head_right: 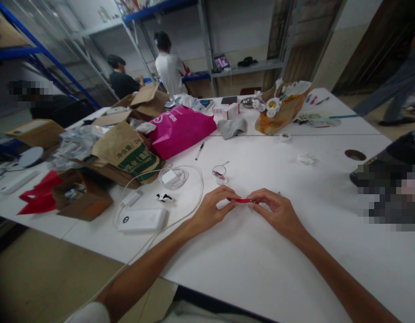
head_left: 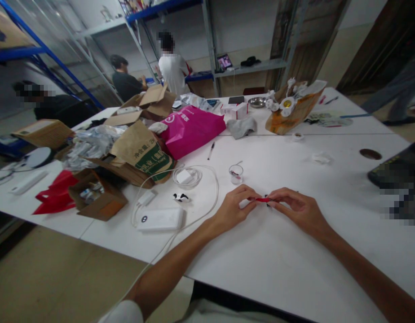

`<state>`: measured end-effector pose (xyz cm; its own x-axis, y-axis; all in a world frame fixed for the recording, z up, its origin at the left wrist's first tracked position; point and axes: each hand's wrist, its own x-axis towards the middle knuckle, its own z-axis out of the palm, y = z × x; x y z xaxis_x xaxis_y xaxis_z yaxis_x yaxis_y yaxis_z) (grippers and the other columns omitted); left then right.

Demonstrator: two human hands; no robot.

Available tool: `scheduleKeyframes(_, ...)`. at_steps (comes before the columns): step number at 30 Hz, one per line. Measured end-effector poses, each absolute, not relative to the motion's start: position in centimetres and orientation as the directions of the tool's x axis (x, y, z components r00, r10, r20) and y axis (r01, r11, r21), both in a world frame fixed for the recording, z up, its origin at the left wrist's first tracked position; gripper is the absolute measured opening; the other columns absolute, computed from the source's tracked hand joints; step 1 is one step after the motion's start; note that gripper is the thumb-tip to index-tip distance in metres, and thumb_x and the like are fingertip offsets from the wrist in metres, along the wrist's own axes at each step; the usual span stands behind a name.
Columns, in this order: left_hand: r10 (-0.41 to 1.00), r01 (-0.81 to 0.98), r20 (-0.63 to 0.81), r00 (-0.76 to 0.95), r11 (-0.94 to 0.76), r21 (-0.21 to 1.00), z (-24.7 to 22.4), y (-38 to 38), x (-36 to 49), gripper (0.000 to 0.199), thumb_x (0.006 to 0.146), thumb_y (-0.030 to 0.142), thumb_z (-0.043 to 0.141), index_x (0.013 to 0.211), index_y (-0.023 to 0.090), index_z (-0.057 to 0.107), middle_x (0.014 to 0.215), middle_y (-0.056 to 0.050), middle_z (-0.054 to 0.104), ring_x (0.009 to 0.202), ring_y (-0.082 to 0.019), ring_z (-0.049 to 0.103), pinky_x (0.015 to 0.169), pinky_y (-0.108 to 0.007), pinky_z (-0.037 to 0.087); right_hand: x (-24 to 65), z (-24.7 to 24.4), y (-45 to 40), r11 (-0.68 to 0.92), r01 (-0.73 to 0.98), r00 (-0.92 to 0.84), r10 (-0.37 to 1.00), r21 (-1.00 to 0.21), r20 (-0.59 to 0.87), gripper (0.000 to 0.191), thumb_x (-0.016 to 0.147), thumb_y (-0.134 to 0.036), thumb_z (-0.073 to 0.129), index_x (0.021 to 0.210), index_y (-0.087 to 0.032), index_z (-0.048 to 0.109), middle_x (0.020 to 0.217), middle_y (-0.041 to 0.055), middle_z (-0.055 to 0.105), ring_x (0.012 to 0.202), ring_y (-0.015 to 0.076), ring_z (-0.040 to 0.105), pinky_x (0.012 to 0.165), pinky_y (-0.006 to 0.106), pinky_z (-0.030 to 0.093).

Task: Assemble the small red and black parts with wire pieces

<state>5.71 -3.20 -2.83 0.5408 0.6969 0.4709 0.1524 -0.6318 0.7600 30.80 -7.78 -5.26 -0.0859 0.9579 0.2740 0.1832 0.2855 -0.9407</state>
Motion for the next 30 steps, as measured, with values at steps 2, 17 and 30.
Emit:
scheduleKeyframes(2, 0.708, 0.154, 0.479, 0.519, -0.629, 0.762, -2.8, -3.2, 5.7, 0.019, 0.105, 0.031, 0.075, 0.115, 0.017, 0.081, 0.112, -0.011, 0.076, 0.098, -0.018, 0.074, 0.093, -0.034, 0.063, 30.8, -5.2, -7.8, 0.296, 0.193, -0.090, 0.955, -0.935, 0.283, 0.020, 0.094, -0.043, 0.088, 0.107, -0.028, 0.085, 0.110, 0.0072, 0.082, 0.105, 0.0247, 0.078, 0.095, 0.036, 0.067)
scheduleKeyframes(17, 0.800, 0.254, 0.334, 0.498, -0.503, 0.826, -2.0, -3.5, 5.5, 0.022, 0.103, 0.037, 0.077, 0.111, 0.019, 0.085, 0.102, -0.008, 0.084, 0.088, -0.018, 0.075, 0.082, -0.030, 0.058, 30.9, -4.9, -8.0, 0.323, 0.339, -0.080, 0.946, -0.883, 0.316, 0.023, 0.096, -0.045, 0.085, 0.110, -0.027, 0.086, 0.105, 0.0061, 0.086, 0.094, 0.0248, 0.082, 0.089, 0.037, 0.069)
scheduleKeyframes(30, 0.841, 0.317, 0.217, 0.496, -0.408, 0.856, -1.3, -3.8, 5.7, 0.023, 0.104, 0.039, 0.076, 0.107, 0.019, 0.087, 0.100, -0.005, 0.086, 0.084, -0.016, 0.072, 0.082, -0.028, 0.055, 31.1, -4.2, -8.2, 0.505, 0.485, -0.137, 0.850, -0.714, 0.509, 0.014, 0.103, -0.037, 0.078, 0.109, -0.027, 0.086, 0.106, 0.0051, 0.088, 0.092, 0.0250, 0.084, 0.083, 0.037, 0.069)
